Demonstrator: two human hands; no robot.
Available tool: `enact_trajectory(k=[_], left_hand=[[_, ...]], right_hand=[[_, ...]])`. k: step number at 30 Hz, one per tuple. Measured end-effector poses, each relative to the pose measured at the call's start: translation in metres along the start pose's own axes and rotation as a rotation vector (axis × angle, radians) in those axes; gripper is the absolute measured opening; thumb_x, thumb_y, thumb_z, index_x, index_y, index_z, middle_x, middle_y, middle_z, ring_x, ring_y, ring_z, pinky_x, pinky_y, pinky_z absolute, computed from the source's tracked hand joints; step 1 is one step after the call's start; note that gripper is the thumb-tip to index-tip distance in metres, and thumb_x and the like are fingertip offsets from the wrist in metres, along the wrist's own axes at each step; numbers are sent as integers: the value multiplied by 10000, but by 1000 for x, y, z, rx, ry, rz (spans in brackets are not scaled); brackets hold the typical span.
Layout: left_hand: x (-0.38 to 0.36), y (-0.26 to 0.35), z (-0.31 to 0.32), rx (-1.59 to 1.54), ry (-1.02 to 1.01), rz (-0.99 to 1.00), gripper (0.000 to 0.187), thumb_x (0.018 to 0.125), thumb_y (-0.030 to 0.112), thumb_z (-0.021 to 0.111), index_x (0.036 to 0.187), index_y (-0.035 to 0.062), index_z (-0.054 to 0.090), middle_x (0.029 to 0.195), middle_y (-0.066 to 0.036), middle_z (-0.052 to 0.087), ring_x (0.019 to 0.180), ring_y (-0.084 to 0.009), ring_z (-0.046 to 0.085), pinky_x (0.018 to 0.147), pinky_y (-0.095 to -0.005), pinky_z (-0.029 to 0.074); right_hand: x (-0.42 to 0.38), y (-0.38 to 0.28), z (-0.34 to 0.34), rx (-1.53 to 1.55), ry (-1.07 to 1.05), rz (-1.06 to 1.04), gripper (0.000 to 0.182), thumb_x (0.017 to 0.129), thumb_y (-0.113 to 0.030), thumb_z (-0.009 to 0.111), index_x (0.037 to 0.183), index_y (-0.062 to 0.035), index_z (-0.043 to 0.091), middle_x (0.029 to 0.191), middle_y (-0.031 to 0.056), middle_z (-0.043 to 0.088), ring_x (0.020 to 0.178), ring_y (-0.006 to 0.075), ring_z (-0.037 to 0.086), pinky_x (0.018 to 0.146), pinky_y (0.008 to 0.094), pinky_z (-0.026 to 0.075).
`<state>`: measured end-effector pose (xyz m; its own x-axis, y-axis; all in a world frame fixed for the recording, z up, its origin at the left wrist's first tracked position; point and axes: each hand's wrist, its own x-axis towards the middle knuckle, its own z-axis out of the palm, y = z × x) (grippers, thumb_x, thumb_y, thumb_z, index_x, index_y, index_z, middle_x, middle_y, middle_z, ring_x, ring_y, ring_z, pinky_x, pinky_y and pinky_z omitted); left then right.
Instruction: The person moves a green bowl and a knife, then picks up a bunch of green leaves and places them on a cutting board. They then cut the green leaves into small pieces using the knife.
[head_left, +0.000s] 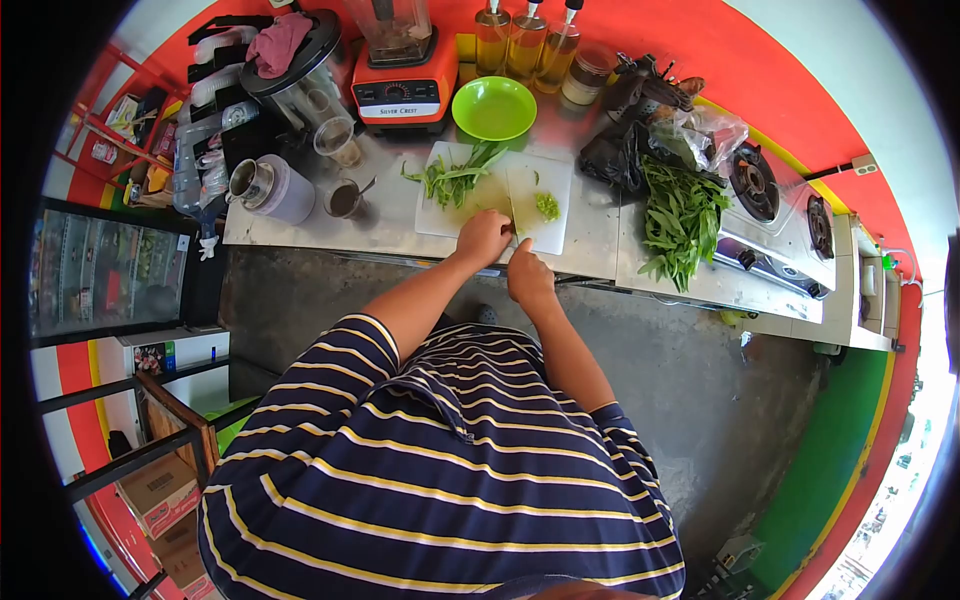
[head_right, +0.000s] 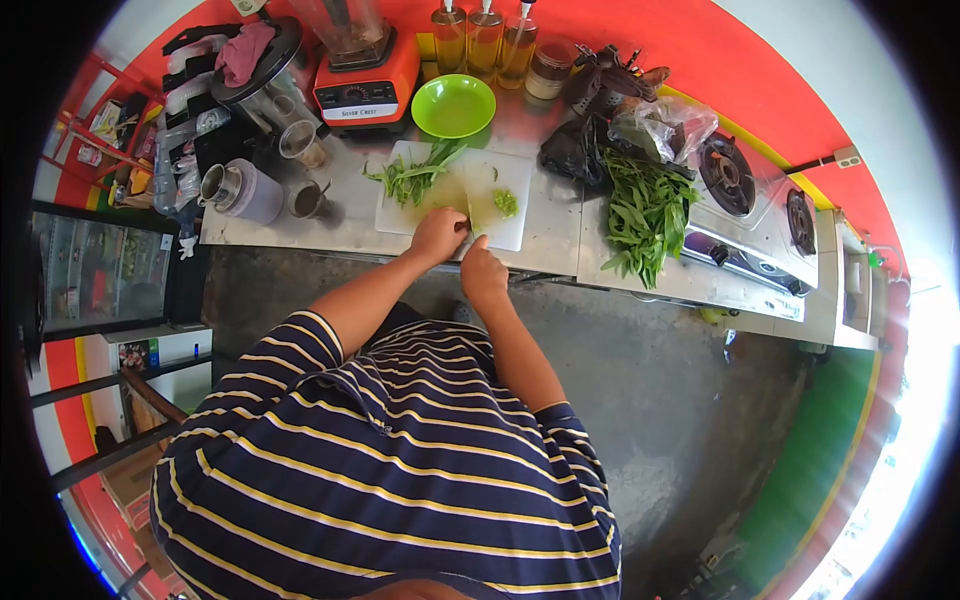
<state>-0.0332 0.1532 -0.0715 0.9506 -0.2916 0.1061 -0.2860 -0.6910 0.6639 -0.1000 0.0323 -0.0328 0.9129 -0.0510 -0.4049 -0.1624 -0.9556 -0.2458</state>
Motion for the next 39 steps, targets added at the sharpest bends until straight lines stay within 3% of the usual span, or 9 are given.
enact_trajectory(k=[10,13,15,19,21,23,25,28,39], left_hand=[[0,-1,-2,8,-43,8,137,802,159,652,751,35,676,832,-196,639,840,-411,642,749,-517,519],[-3,-2,4,-16,25,14,138,788,137,669,729,13,658,794,-196,625,789,-412,620,712,-519,485],[-2,-4,1,16,35,87,116,805,114,661,782,4,691,827,-202,661,795,-413,639,716,-492,507],[-9,-11,-16,-123,-51,5,136,838,102,657,902,12,737,885,-222,694,804,-399,673,720,-432,533],[-18,-21,-26,-188,15,-70,191,869,89,660,1022,8,740,934,-242,707,804,-376,699,732,-386,544],[-31,-28,-37,-231,108,-63,165,868,81,666,984,10,760,898,-233,712,843,-367,709,763,-401,558],[-37,-30,-56,-309,127,-224,179,907,103,669,1012,-18,750,926,-211,734,845,-328,724,767,-378,563],[-43,-33,-76,-261,135,-217,193,925,124,676,1023,-27,747,936,-179,750,831,-260,729,760,-342,563],[-64,-58,-94,-290,128,-329,174,920,107,672,1015,-16,751,920,-124,762,805,-151,708,757,-288,547]], right_hand=[[1,-2,-10,-35,-37,-12,330,951,-127,546,1210,35,421,1015,240,724,960,377,731,820,449,594],[10,-4,-3,90,-67,28,318,936,-102,536,1195,33,410,1091,307,686,1016,434,695,889,501,556],[22,-4,-7,20,-3,-37,338,940,-121,552,1207,40,419,1021,253,717,971,378,726,839,463,586],[26,6,-21,87,68,-38,272,943,-127,532,1158,22,456,1032,287,698,997,429,697,870,514,553],[21,16,-24,183,52,-44,291,937,-151,562,1149,25,467,1017,303,688,972,444,688,854,520,547],[10,31,-26,262,69,-132,351,911,-209,647,1123,35,508,985,326,678,957,453,676,819,515,542],[11,45,-24,422,-110,-244,402,873,-262,713,1140,9,583,1046,277,692,1034,443,656,900,510,522],[7,61,-18,369,-16,-342,438,838,-295,757,1169,-26,654,1073,232,704,1048,417,654,905,488,516],[0,92,-39,382,115,-147,347,807,-290,771,1081,-85,710,963,205,720,956,400,674,831,473,529]])
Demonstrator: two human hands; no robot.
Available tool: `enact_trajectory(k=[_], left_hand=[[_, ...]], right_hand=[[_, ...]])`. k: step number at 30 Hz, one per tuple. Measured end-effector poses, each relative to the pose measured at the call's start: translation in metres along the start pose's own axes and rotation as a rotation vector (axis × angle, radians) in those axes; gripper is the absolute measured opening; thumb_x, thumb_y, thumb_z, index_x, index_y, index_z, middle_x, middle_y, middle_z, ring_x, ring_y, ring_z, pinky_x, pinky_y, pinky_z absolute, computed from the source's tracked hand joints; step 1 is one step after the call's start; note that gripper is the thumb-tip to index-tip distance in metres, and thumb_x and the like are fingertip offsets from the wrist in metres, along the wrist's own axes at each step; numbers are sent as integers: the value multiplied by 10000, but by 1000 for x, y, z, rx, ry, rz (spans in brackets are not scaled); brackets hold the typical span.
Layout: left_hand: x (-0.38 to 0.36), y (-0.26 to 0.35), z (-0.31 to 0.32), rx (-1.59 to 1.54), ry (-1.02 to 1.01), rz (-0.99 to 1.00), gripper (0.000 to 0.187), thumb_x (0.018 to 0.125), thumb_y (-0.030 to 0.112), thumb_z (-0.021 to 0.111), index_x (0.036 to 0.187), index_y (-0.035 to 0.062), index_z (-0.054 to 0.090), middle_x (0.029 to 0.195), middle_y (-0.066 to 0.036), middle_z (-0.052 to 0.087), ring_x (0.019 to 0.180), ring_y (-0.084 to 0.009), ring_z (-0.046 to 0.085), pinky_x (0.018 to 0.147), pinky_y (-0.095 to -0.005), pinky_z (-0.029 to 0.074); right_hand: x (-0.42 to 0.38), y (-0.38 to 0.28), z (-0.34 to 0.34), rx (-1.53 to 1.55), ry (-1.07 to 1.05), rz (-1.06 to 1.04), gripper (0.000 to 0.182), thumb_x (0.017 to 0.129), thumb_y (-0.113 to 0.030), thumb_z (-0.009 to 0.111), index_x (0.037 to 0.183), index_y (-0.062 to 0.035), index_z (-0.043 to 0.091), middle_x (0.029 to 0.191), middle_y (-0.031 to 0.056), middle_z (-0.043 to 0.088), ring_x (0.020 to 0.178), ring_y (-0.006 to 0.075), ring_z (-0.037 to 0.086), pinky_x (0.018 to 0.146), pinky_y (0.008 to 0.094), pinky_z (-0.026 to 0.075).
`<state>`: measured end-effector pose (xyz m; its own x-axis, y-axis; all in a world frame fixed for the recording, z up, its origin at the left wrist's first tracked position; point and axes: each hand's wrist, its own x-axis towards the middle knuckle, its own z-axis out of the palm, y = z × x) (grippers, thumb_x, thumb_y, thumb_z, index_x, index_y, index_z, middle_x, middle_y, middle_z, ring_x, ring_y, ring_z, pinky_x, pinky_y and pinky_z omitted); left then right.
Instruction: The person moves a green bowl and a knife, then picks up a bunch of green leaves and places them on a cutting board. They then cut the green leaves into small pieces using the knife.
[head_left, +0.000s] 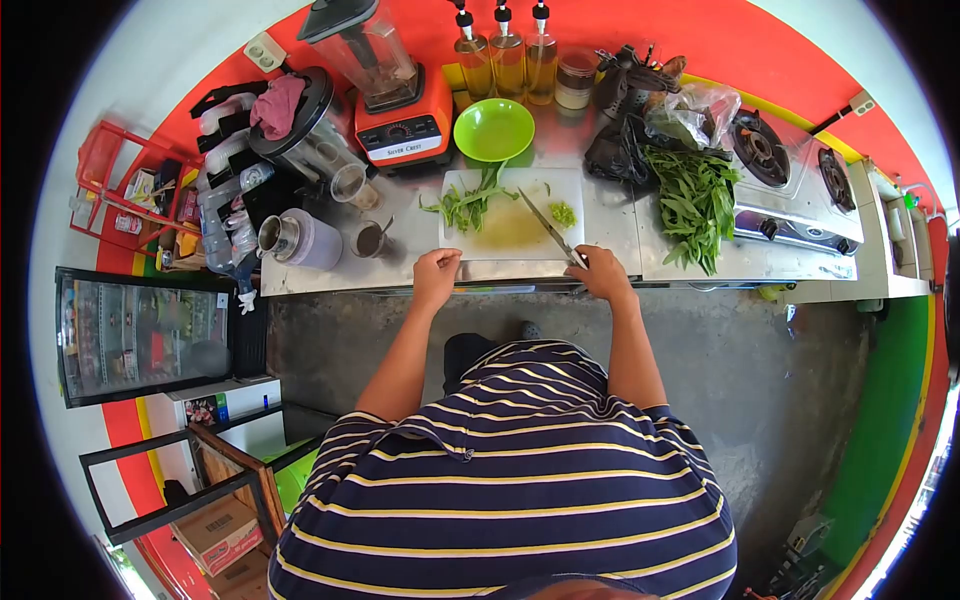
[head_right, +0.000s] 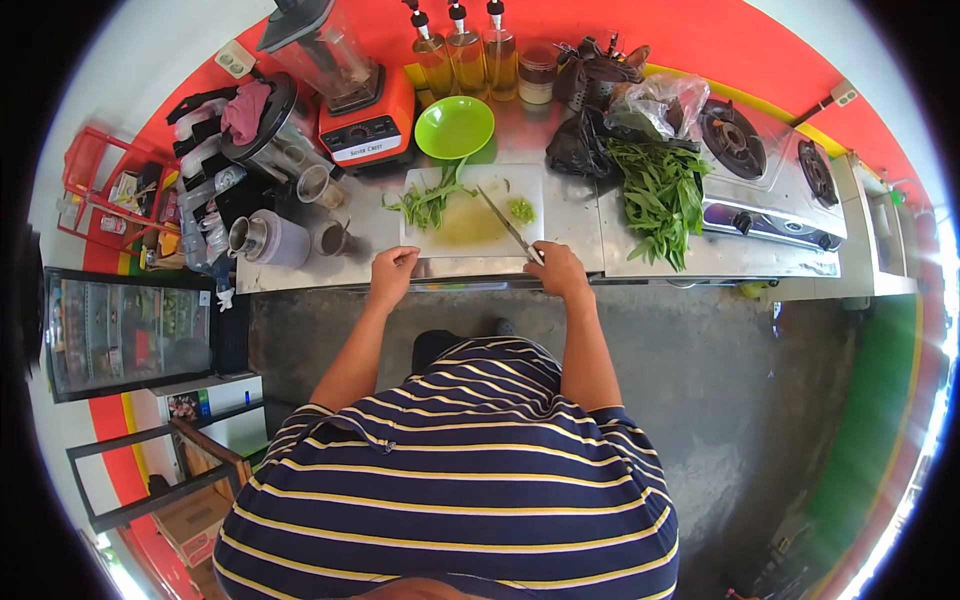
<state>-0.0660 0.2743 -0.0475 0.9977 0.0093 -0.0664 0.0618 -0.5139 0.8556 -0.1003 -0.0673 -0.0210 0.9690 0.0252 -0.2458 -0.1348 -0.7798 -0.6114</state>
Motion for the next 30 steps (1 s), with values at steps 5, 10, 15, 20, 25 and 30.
enact_trajectory(k=[5,10,15,20,25,30], left_hand=[[1,4,7,-45,-76,-79,173,909,79,668,1041,-6,740,870,-106,748,780,-165,694,742,-301,544],[12,-3,21,-59,-25,63,181,873,70,688,1035,3,732,977,-119,730,830,-210,680,746,-338,546],[42,24,39,166,-44,259,256,813,37,690,1068,41,717,1124,-144,671,977,-322,628,901,-423,507],[61,56,63,568,-110,513,369,770,2,652,1129,71,705,1388,-92,559,1228,-347,488,1035,-441,421],[74,64,77,833,-193,563,394,780,27,634,1169,62,688,1439,-53,516,1262,-318,461,1018,-459,423],[76,69,71,692,-154,541,407,781,19,637,1185,47,672,1412,-63,546,1282,-319,457,1036,-453,415]], right_hand=[[-4,6,-11,50,-121,-22,376,785,-291,796,1088,-80,727,943,192,724,898,360,685,800,440,523],[-3,26,-6,61,-50,91,373,753,-271,824,1062,-80,742,903,156,734,852,316,694,777,405,520],[-5,28,-13,37,153,-14,329,755,-230,819,1025,-60,737,782,168,688,722,299,655,691,408,486],[-12,21,-29,111,-54,27,306,758,-225,811,1020,-79,750,837,199,692,789,371,656,726,431,494],[-18,34,-13,93,62,-50,305,744,-180,818,1005,-42,744,727,153,655,652,263,588,669,379,471],[-19,44,-15,69,115,18,314,736,-164,814,1012,-32,742,700,159,641,621,266,569,639,397,449]])
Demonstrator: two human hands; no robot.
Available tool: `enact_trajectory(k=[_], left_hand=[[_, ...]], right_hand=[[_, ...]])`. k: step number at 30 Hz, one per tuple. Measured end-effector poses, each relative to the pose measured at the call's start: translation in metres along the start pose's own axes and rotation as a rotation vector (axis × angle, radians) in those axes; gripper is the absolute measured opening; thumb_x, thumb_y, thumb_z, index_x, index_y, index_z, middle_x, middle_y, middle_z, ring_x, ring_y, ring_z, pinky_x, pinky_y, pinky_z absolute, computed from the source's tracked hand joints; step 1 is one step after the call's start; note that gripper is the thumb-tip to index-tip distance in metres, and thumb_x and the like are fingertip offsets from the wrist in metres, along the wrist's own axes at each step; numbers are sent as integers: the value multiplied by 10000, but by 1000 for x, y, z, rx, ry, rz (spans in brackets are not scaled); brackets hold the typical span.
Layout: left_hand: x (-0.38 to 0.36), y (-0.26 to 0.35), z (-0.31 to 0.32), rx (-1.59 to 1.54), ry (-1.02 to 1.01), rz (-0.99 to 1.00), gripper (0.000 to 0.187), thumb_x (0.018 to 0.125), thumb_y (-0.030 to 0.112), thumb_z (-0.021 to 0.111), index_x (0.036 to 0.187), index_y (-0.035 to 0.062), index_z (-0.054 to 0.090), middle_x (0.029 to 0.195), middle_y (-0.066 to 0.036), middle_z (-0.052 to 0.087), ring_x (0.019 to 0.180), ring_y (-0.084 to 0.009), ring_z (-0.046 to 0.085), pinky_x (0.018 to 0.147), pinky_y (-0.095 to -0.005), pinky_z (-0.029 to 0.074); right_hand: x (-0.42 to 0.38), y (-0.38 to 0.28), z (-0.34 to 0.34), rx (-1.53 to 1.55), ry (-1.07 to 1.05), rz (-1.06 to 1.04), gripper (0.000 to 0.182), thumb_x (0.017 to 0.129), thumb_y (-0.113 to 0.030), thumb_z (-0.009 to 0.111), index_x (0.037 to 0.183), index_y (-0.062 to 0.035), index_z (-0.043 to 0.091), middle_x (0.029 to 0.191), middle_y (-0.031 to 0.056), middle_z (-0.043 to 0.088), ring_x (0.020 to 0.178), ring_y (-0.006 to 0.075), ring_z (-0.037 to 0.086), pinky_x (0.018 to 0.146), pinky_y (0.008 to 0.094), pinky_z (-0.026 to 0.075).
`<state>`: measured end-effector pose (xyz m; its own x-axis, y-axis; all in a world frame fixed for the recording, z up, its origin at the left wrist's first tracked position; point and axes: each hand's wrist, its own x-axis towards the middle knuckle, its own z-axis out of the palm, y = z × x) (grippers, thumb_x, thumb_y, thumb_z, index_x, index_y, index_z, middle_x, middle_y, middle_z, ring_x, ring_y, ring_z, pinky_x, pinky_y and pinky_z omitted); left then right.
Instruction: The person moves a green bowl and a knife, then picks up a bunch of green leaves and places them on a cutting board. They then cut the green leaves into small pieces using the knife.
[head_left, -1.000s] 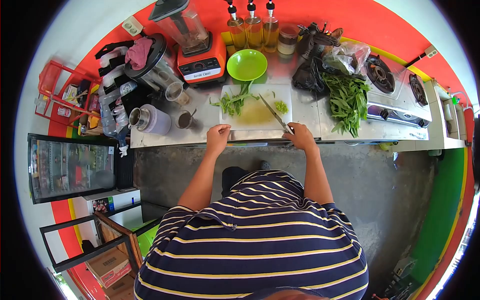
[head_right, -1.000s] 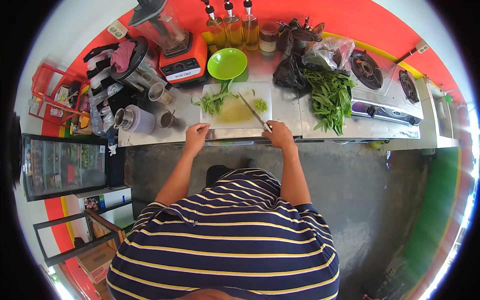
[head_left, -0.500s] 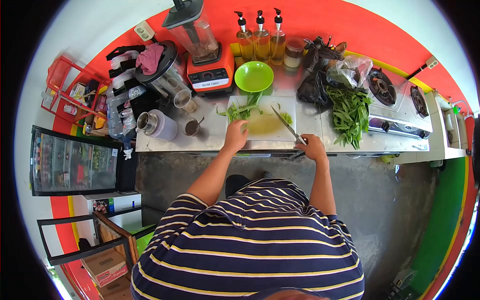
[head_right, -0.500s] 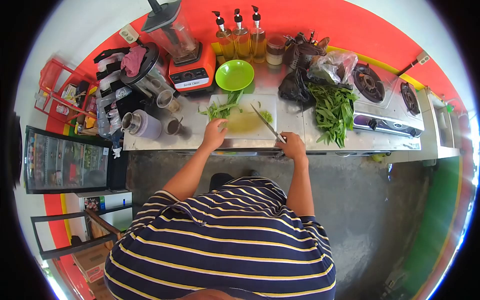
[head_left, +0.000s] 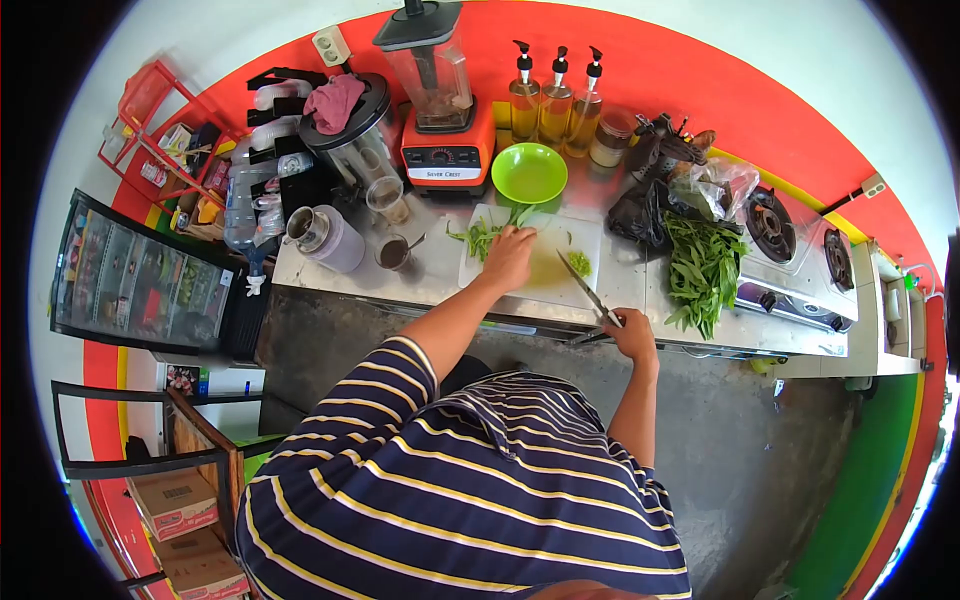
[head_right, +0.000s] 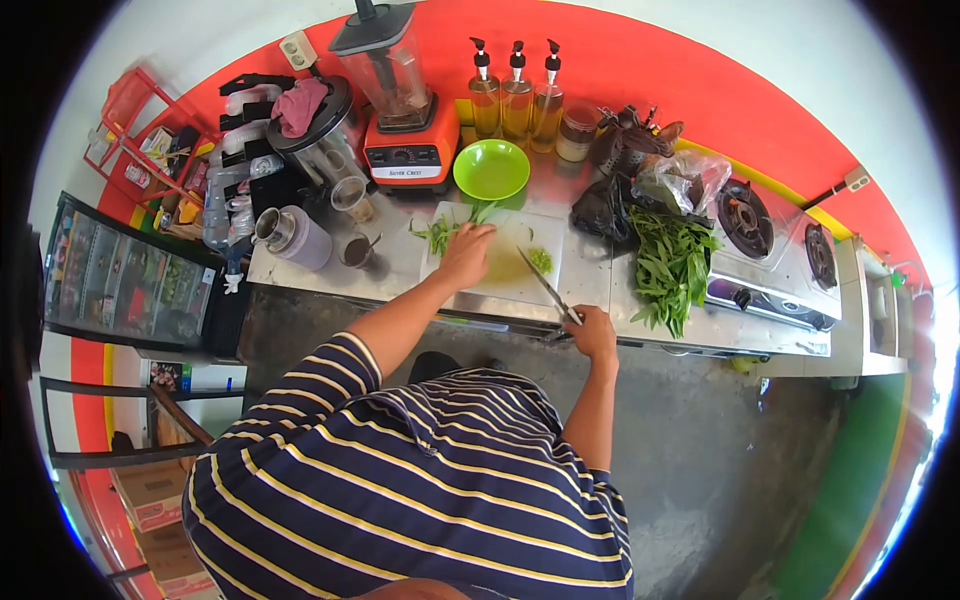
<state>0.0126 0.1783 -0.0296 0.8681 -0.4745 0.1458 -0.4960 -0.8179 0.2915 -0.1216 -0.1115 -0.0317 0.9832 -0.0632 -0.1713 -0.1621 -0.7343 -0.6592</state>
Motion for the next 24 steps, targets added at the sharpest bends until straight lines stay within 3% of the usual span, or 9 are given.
enact_trajectory(k=[2,3,5,8,12,15,18,22,24], left_hand=[[0,-1,-10,-272,280,-44,441,794,-22,623,1230,41,644,1337,-103,603,1244,-332,509,1035,-451,424],[1,-2,-16,-272,273,-39,441,794,-22,623,1230,41,644,1337,-103,603,1244,-332,509,1035,-451,424],[0,-8,-30,-399,558,-40,389,827,-14,656,1212,36,653,1232,-128,659,1164,-342,584,985,-422,459],[-10,-9,-67,-564,605,-130,317,861,28,694,1177,34,670,1186,-124,682,1092,-295,637,922,-382,483],[-28,-17,-91,-651,609,-245,262,884,56,710,1144,35,679,1150,-105,698,978,-222,669,867,-340,491],[-41,-24,-85,-761,576,-377,217,902,41,691,1117,12,670,1059,-69,694,864,-130,649,785,-285,495],[-54,-17,-76,-744,491,-466,229,898,24,684,1122,14,641,977,-55,692,836,-116,629,758,-288,496],[-61,-15,-41,-867,448,-450,254,891,11,681,1135,28,611,916,-59,687,813,-126,627,754,-300,496],[-61,-8,-30,-808,312,-369,285,885,-1,680,1153,41,593,922,-79,699,823,-146,642,767,-312,502]], right_hand=[[2,1,-2,13,39,-3,307,738,-162,810,1008,-34,743,694,161,633,611,265,557,628,404,438],[1,-5,-6,57,12,-10,292,740,-158,805,998,-36,743,688,154,625,614,258,549,632,400,437],[6,-2,-4,52,-31,-25,288,741,-158,802,994,-33,742,697,159,631,623,270,559,635,403,437],[12,0,6,34,-37,-52,282,744,-161,796,985,-26,736,721,172,646,648,301,582,647,408,443],[22,-7,11,23,50,-55,284,751,-172,789,982,-19,731,770,197,667,703,349,617,682,413,464],[23,-13,6,82,-48,-62,275,751,-174,789,969,-17,731,799,198,682,721,337,629,702,409,477],[17,-13,13,59,-105,-44,257,758,-176,786,957,-22,734,819,188,700,746,330,652,716,401,488],[21,-20,20,41,48,38,231,794,-190,760,955,-26,733,831,190,709,777,365,675,721,421,502],[21,-28,21,34,110,35,227,809,-197,748,957,-26,729,835,195,709,785,381,678,722,433,506]])
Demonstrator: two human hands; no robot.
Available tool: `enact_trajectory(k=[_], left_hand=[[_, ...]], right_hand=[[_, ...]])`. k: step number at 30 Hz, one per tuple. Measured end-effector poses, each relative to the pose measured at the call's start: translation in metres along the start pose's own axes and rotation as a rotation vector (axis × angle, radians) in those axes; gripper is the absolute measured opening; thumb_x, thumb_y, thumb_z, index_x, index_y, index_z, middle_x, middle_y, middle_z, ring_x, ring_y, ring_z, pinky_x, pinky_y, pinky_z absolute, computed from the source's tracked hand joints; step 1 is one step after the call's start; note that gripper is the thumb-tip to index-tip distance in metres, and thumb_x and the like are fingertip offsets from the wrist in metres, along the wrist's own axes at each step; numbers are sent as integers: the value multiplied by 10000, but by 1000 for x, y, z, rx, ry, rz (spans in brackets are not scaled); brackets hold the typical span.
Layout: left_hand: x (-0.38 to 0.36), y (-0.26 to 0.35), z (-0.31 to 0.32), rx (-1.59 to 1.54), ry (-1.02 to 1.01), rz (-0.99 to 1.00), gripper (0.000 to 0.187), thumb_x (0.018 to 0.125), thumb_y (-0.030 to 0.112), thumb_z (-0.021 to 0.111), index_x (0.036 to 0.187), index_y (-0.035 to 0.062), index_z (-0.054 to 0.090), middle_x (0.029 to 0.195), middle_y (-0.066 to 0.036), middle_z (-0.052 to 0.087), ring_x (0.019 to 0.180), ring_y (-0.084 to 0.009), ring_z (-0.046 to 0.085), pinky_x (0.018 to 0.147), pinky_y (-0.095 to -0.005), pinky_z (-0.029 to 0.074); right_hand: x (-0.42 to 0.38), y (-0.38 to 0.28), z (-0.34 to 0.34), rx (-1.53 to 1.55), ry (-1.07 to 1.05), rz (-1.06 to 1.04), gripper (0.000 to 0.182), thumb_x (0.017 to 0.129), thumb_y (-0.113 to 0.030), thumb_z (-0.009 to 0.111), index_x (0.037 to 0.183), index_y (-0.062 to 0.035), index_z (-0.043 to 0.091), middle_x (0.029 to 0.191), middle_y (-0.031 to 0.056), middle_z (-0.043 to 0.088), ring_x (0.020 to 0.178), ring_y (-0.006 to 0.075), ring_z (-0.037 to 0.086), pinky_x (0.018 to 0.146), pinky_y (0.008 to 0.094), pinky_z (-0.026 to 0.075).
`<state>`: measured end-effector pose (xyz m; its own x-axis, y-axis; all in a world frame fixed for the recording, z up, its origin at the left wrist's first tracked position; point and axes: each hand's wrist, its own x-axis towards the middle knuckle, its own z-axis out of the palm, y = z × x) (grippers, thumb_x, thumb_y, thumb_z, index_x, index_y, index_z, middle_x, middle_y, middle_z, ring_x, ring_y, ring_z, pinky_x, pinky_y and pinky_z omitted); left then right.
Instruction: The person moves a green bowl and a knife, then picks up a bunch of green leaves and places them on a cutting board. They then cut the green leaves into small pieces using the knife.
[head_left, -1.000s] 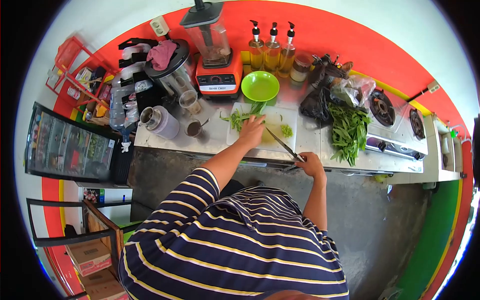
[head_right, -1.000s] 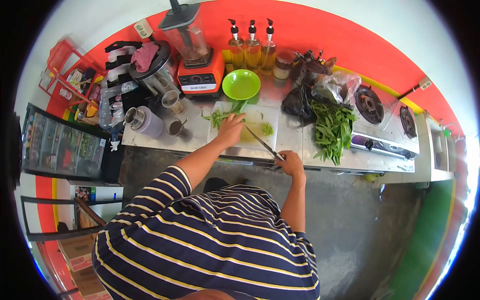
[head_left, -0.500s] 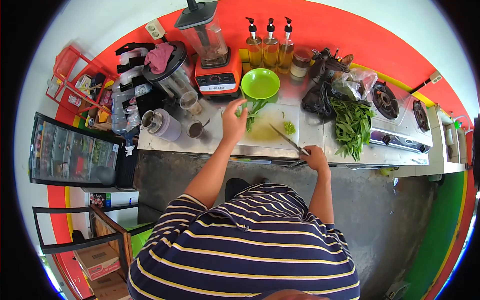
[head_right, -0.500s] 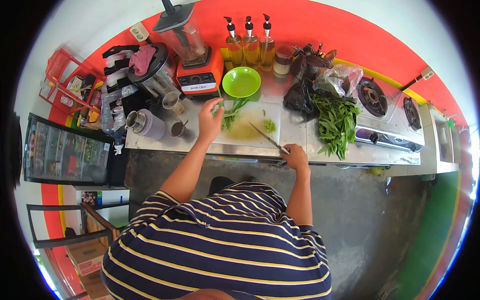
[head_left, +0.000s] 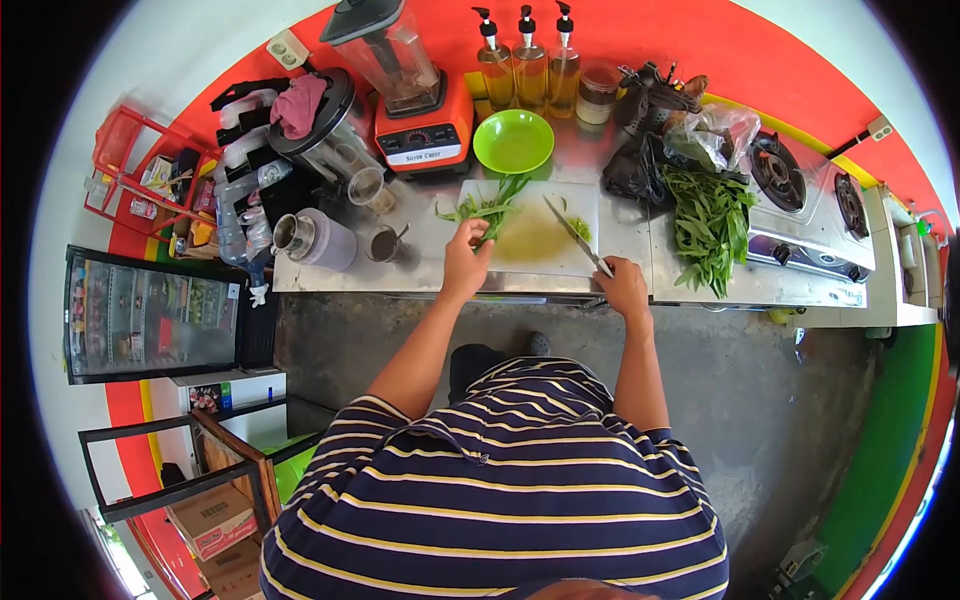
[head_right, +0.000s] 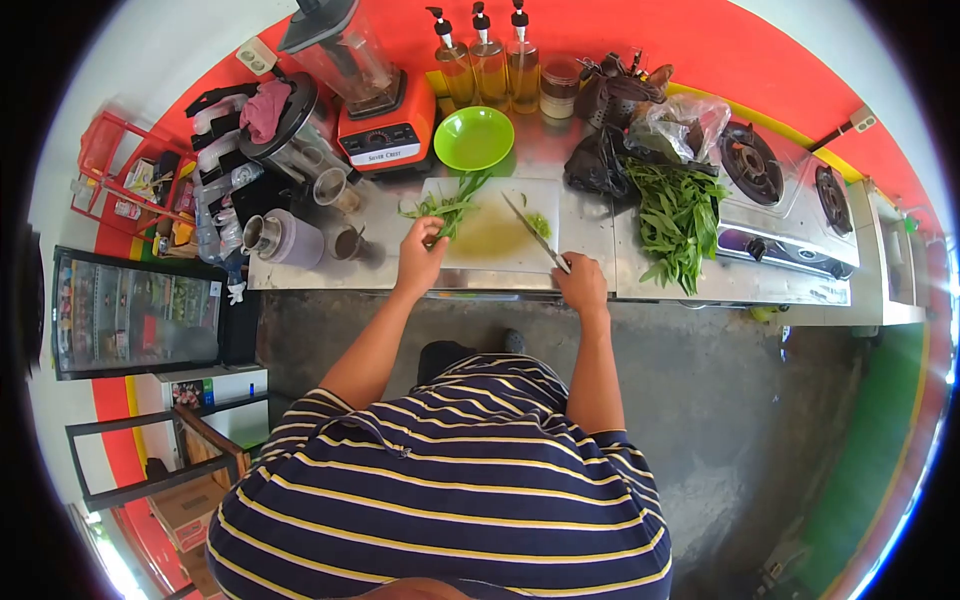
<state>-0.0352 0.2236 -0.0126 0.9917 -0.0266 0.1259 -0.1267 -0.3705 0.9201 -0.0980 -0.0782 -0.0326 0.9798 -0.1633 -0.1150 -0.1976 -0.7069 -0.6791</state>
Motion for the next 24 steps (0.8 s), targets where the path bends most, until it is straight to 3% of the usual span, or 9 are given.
enact_trajectory(k=[4,6,8,14,15,20,24], left_hand=[[2,-10,29,156,-129,80,202,891,22,671,1089,32,631,958,-121,727,849,-224,682,793,-333,519],[5,-14,40,129,-158,88,184,875,15,664,1058,33,652,953,-116,712,881,-278,669,813,-372,515],[4,-13,44,461,-176,344,208,850,5,650,1052,56,667,946,-97,679,933,-304,625,840,-418,496],[9,-35,48,676,-293,527,212,848,60,646,1052,95,690,1059,-69,610,1018,-295,571,870,-430,478],[10,-36,46,669,-296,525,212,848,60,646,1052,95,690,1059,-69,610,1018,-295,571,870,-430,478],[17,-38,30,493,-353,642,262,855,51,646,1110,92,691,1080,-82,582,1006,-306,547,876,-427,465],[16,-47,31,569,-348,620,342,817,43,645,1145,133,685,1119,-70,566,1005,-293,538,863,-430,456]], right_hand=[[-8,-14,10,-8,86,-9,248,859,-228,708,964,-4,703,843,223,705,844,431,670,756,474,518],[-13,-19,14,-101,-20,3,321,885,-273,703,1091,-27,695,986,222,719,938,432,676,812,509,536],[-15,-27,21,-135,25,-54,295,915,-280,670,1082,-36,670,949,227,715,910,439,679,790,523,538],[-19,-41,35,-197,-45,4,301,960,-312,621,984,-12,611,855,296,685,821,499,666,735,572,531],[-20,-48,34,-204,-44,-14,303,985,-304,577,978,-2,598,831,283,689,795,488,679,730,562,547],[-16,-68,43,-231,-81,42,309,990,-313,570,981,-5,602,819,285,688,802,485,685,730,551,555],[-14,-88,42,-321,-123,74,309,998,-304,557,972,2,596,871,258,707,845,442,708,752,517,569]])
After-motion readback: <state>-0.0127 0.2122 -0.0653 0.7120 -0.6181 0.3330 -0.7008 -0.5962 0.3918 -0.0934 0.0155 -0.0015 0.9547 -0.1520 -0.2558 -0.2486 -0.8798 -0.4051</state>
